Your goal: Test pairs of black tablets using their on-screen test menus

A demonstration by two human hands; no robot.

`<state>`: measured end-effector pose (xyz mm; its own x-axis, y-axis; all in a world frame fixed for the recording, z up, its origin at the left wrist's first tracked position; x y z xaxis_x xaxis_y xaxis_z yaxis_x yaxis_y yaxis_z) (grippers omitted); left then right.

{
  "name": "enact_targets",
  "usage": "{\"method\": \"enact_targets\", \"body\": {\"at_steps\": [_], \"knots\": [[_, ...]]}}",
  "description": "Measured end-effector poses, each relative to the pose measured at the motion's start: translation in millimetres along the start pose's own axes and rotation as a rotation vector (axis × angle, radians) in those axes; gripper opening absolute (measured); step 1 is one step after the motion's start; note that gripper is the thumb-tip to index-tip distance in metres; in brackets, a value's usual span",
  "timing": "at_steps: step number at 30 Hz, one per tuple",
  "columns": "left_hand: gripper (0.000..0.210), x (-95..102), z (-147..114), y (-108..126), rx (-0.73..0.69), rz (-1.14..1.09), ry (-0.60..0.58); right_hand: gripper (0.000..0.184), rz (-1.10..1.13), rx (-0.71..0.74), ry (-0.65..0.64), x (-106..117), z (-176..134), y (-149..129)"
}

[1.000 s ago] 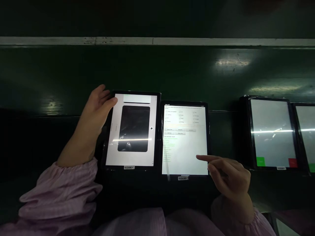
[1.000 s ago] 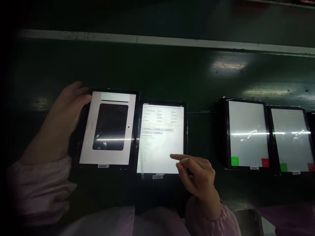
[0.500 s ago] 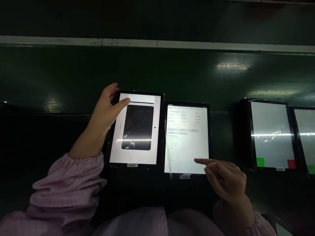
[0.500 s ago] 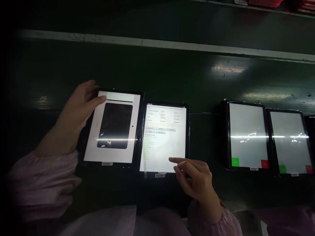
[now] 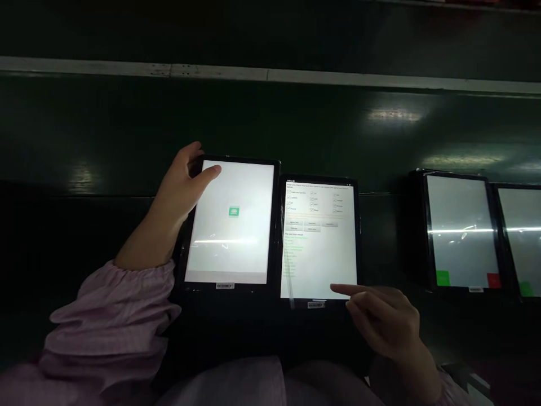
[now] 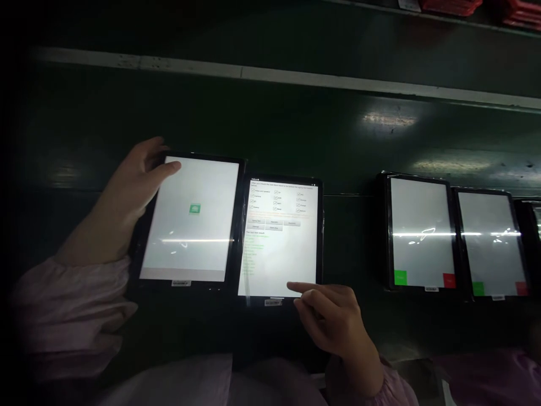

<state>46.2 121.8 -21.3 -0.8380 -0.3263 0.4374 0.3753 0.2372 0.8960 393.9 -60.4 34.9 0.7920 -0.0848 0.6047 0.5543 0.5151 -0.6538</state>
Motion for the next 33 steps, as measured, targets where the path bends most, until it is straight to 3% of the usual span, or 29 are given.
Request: {"method": "enact_targets", "body": {"at_steps": [6, 11, 14, 17, 22, 26, 29, 33], "knots": [[0.066, 11.8, -14, -2, -0.045, -0.042, -0.006, 0.029, -0.024, 0.008, -0.191, 1, -16, -9], [0.073, 38.9, -33, -29, -0.006, -0.072, 0.018, 0.030, -0.024, 0.028, -0.262, -3, -19, -12], [0.075, 57.1, -56, -46, 0.093, -0.052, 0.008, 0.032, -0.048, 0.047, -0.212, -8, -13, -9], [0.085, 69.1, -93, -54, 0.095, -0.034, -0.039, 0.029, -0.142, 0.024, -0.067, -10, -6, -4], [0.123, 75.3, -144, -58, 0.047, 0.209, -0.256, 0.025, -0.214, -0.004, 0.070, -10, 3, -4], [0.122, 72.8, -140, -55, 0.024, 0.278, -0.152, 0.026, -0.145, 0.009, 0.060, -13, 5, -11], [0.110, 68.4, -126, -52, 0.030, 0.130, -0.066, 0.026, -0.092, 0.027, 0.014, -12, 5, -16], [0.099, 68.6, -116, -50, 0.020, -0.015, -0.076, 0.027, -0.067, 0.030, -0.045, -6, 2, -21]]}}
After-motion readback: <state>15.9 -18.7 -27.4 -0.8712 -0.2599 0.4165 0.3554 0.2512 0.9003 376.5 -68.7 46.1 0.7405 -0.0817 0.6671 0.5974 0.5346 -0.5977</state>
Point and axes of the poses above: each hand's wrist, its own z-axis towards the middle knuckle, its own x-axis out of the back of the hand, y = z × x, the point moved 1 cm from there along z, towards the middle knuckle, and after that the axes turned 8 degrees about y, right-handed, at the moved point
